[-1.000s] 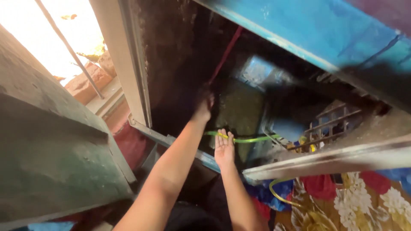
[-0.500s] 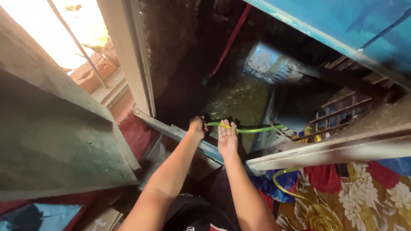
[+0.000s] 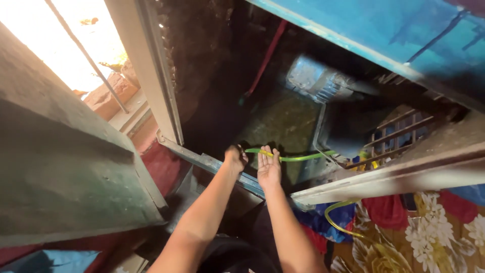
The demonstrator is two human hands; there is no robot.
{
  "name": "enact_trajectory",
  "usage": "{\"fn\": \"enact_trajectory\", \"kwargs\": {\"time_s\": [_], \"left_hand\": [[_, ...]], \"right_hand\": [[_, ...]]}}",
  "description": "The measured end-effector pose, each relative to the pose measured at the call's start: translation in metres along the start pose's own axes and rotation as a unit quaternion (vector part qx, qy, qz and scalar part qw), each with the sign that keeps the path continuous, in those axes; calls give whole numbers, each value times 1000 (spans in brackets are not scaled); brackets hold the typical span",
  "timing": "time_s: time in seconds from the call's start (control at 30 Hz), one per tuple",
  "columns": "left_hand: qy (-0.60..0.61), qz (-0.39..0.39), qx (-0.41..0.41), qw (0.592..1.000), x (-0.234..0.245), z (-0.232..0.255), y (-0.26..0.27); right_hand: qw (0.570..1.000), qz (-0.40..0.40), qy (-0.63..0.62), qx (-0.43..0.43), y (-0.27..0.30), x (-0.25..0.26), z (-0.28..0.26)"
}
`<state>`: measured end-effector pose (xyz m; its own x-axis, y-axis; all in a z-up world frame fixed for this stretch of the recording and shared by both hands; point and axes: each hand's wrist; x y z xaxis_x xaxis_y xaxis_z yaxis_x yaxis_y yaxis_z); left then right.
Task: Repairing or cleaning an evaporative air cooler by manipulating the submersible pump and water lines.
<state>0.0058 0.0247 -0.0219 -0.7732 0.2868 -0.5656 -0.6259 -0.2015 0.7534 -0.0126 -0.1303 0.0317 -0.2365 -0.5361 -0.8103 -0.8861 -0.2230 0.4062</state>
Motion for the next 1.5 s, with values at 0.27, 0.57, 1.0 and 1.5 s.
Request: {"fn": "enact_trajectory", "kwargs": {"time_s": [0.27,0.57,1.0,1.5], "left_hand": [[-84,-148,-256,952,-30,56,22],[-115,-372,-446,806,-230,149,63],[-108,-105,-127,980,-15,35,-75],[-27,-13,-50,998,1,3,8]], "right_hand": [[1000,10,-13,10,-2,6,3],[1000,7,-16,12,-5,5,4],[1000,13,-23,9,0,1,2],[1000,14,-17,-2,-1,5,2]]}}
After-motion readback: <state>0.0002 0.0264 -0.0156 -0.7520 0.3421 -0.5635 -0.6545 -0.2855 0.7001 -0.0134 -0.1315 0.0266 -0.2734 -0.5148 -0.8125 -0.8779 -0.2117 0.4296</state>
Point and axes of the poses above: each hand's wrist, its own y-axis away from the middle knuckle, its own x-axis out of the back of the hand, z = x × y, and after that the axes turned 5 degrees about -x, right-handed
